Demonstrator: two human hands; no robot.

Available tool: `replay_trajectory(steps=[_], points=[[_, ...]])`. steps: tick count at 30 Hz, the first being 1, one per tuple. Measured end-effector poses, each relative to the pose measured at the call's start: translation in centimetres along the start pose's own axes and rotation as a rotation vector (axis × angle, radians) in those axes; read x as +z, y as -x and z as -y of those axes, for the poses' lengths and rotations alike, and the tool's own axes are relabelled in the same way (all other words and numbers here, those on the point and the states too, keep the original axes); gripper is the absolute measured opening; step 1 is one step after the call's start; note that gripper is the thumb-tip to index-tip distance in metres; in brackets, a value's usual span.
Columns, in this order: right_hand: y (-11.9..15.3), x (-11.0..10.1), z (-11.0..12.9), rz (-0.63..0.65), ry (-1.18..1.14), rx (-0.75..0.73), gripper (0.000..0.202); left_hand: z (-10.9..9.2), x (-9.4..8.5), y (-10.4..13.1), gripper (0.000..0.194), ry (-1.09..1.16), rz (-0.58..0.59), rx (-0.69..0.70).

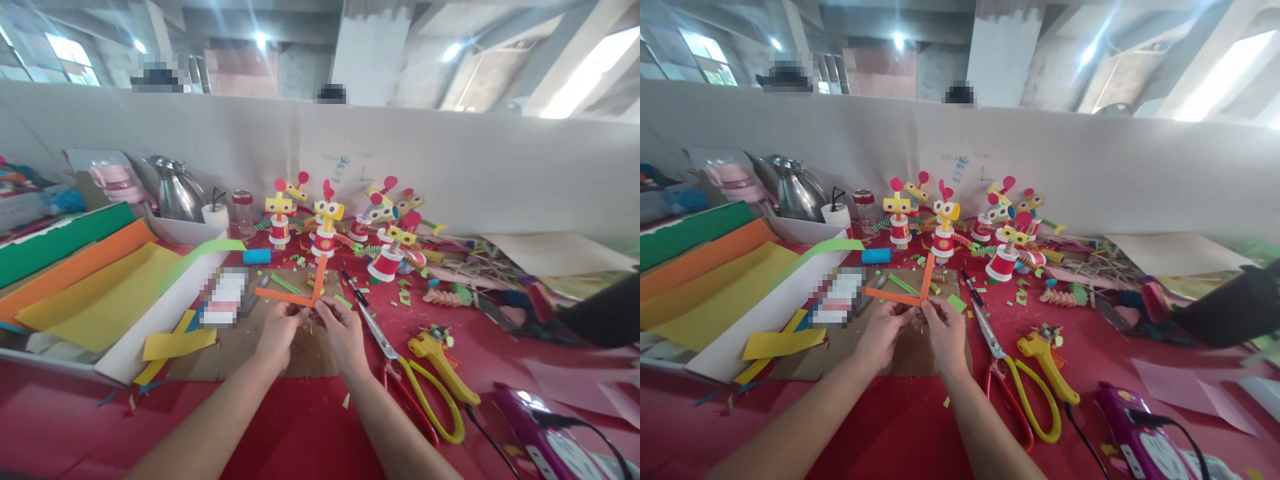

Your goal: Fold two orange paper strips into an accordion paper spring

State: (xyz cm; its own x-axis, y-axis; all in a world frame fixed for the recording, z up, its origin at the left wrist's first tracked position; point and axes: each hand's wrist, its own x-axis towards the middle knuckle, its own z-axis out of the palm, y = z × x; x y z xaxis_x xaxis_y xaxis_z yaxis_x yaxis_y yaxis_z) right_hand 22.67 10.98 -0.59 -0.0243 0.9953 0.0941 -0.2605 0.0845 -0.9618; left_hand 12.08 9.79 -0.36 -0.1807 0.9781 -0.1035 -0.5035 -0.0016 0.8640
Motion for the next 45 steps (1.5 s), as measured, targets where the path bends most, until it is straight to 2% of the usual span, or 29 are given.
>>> replay_trajectory(steps=[5, 14, 20, 25, 30, 33, 36, 41, 45], points=[[-0.2, -0.1, -0.5, -0.002, -0.054, 0.018, 0.027, -0.1, -0.1, -0.2, 0.025, -0.009, -0.014, -0.014], [-0.4, -0.4, -1.0, 0.019, 0.01, 0.001, 0.025, -0.5, -0.1, -0.3, 0.023, 0.022, -0.096, -0.055], [-0.2, -0.3, -0.6, 0.011, 0.017, 0.002, 0.023, -0.6, -0.4, -0.5, 0.027, -0.008, -0.026, -0.092], [0.0, -0.2, -0.6, -0.066, -0.022, 0.037, 0.022, -0.9, -0.5, -0.7, 0.029, -0.043, -0.004, -0.075], [-0.3, -0.4, -0.6, 0.013, 0.005, 0.027, 0.024, -1.4, -0.7, -0.9, 0.033, -0.07, 0.039, -0.104], [-0.5, -0.7, -0.8, 0.016, 0.054, 0.009, 0.027, -1.5, -0.7, -0.9, 0.032, -0.087, 0.055, -0.081], [-0.6, -0.7, -0.8, 0.032, 0.105, -0.013, 0.027, -1.4, -0.7, -0.9, 0.031, -0.1, 0.043, -0.071], [-0.4, -0.4, -0.6, 0.14, 0.098, -0.03, 0.022, -1.2, -0.3, -0.8, 0.029, -0.077, -0.009, -0.026], [-0.2, -0.1, -0.5, 0.089, 0.029, 0.013, 0.029, -1.1, 0.0, -0.5, 0.027, -0.027, -0.024, 0.004]])
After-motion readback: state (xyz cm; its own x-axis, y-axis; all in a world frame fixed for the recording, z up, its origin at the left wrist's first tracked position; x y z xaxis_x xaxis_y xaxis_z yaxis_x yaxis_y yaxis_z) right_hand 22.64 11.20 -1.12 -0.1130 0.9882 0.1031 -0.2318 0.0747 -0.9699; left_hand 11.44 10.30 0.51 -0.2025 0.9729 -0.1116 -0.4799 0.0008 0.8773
